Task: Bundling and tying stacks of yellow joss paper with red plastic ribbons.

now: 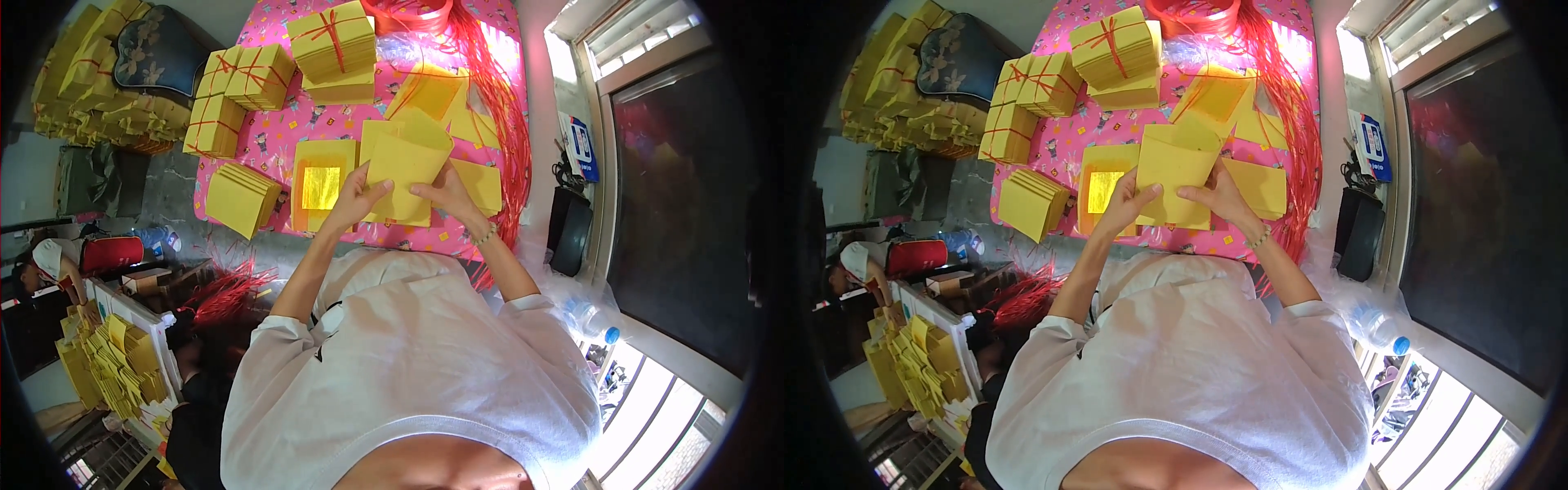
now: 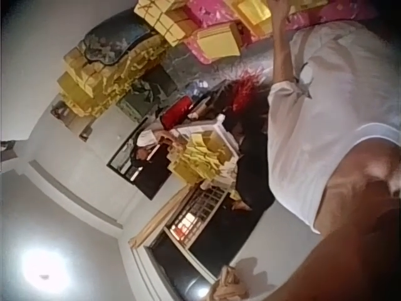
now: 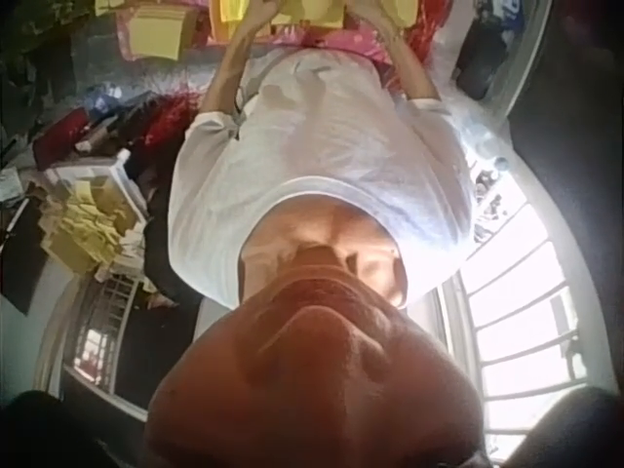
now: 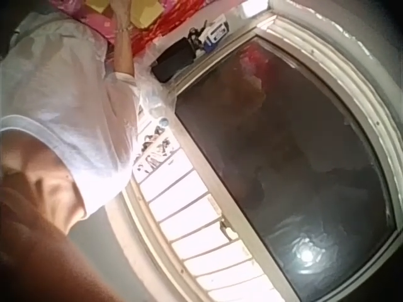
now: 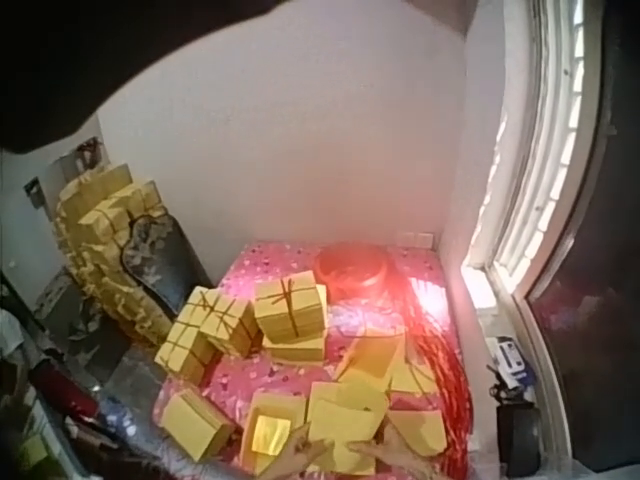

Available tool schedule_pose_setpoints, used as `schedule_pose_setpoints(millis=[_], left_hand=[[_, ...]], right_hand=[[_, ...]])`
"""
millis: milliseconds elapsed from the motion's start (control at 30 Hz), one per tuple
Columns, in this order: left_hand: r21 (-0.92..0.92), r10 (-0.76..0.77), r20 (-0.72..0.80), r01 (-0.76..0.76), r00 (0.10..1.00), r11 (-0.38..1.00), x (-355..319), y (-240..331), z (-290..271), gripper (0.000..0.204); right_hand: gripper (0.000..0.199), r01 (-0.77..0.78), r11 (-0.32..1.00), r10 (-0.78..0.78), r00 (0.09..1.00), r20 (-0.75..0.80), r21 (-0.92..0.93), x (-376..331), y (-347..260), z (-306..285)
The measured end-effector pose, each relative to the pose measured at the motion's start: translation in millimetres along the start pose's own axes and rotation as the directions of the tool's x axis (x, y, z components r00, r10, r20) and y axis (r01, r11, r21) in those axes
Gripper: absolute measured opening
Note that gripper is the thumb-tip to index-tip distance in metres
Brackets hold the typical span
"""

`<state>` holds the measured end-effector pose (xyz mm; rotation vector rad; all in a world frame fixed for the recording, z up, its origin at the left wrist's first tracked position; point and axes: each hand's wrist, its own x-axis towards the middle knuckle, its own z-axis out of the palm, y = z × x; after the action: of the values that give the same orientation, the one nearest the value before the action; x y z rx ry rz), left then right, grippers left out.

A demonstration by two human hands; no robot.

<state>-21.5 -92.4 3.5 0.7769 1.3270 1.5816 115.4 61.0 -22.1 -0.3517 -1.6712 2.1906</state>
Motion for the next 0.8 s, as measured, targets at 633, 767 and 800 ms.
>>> schedule_pose_setpoints(millis=[633, 767, 800], left_hand=[[0.289, 0.148, -0.074, -0.120, 0.986, 0.950, 25.8, -33.8, 11.0, 0.048], [0.132, 0.058, -0.056, -0.050, 0.997, 0.990, 32.5, -6.8, 17.6, 0.044], [0.033, -0.006, -0.053, 0.008, 0.999, 0.999, 33.6, 2.1, 19.7, 0.041]], right_hand=[[0.050, 0.015, 0.934, -0.069, 0.988, -0.140, -0.357, -4.4, -1.8, -1.3], [0.042, -0.082, 0.958, 0.052, 0.992, -0.114, -0.276, 1.8, -27.5, 0.7], [0.041, -0.153, 0.969, 0.123, 0.980, -0.156, -0.194, 2.7, -37.6, 3.8]])
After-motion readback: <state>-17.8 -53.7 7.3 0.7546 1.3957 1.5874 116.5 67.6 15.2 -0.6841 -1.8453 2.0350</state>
